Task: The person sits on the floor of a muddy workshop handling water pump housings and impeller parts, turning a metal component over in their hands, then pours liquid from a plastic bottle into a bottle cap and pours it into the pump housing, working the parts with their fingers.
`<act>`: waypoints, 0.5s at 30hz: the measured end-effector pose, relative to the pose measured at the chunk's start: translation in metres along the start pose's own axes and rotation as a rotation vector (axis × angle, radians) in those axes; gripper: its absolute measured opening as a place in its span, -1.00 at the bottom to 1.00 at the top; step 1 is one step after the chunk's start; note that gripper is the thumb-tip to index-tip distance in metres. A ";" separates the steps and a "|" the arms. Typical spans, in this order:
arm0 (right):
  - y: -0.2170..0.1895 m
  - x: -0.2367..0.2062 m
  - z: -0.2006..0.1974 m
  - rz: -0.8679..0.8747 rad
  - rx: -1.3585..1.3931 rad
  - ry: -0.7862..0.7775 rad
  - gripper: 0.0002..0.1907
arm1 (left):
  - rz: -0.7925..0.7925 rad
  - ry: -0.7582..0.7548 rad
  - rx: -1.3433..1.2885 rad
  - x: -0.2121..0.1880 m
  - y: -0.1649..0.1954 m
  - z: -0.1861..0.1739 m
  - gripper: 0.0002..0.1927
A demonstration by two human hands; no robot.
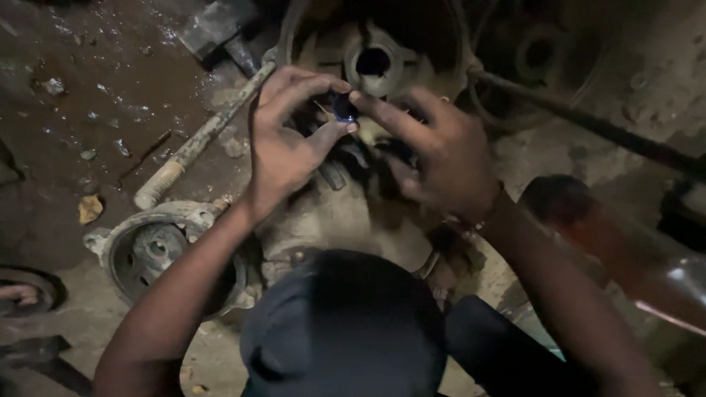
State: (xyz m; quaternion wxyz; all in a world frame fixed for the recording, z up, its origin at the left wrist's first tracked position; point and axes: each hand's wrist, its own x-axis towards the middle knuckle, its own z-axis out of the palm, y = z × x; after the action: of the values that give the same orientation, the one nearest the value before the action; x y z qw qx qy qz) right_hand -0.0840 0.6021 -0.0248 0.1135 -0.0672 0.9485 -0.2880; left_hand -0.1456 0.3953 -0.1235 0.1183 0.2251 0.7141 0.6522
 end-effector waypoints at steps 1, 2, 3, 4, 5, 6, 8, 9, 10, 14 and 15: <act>0.003 0.001 0.002 -0.015 -0.020 0.003 -0.20 | 0.006 0.008 -0.019 0.000 -0.001 0.001 -0.50; 0.006 0.001 0.003 -0.027 -0.038 0.005 -0.21 | 0.009 0.014 -0.038 0.001 -0.001 0.002 -0.50; 0.008 0.000 0.004 -0.035 -0.052 0.008 -0.22 | -0.019 0.025 -0.040 0.001 -0.001 0.003 -0.52; 0.010 -0.001 0.004 -0.046 -0.035 0.018 -0.24 | -0.047 0.030 -0.043 0.001 -0.002 0.004 -0.54; 0.012 -0.002 0.005 -0.053 -0.018 0.029 -0.25 | -0.076 0.031 -0.049 0.002 -0.003 0.005 -0.56; 0.014 -0.004 0.005 -0.060 -0.003 0.040 -0.27 | -0.040 0.021 -0.006 0.002 -0.004 0.006 -0.55; 0.019 -0.009 0.005 -0.024 0.145 0.124 -0.33 | 0.036 0.002 0.077 0.004 -0.010 0.008 -0.54; 0.022 -0.013 0.005 -0.007 0.224 0.165 -0.36 | 0.037 0.019 0.096 0.004 -0.013 0.010 -0.54; 0.025 -0.016 0.006 0.027 0.230 0.197 -0.36 | 0.040 0.033 0.118 0.004 -0.016 0.011 -0.53; 0.035 -0.030 0.015 0.104 0.288 0.368 -0.44 | 0.023 0.081 0.195 0.001 -0.027 0.017 -0.54; 0.036 -0.034 0.019 0.119 0.281 0.393 -0.45 | 0.044 0.077 0.177 0.001 -0.028 0.019 -0.54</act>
State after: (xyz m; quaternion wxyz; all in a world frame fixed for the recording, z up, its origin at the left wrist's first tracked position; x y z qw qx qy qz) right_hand -0.0483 0.6284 -0.0539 -0.0480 0.0623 0.9052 -0.4176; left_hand -0.1424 0.4108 -0.1534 0.0563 0.2251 0.7679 0.5971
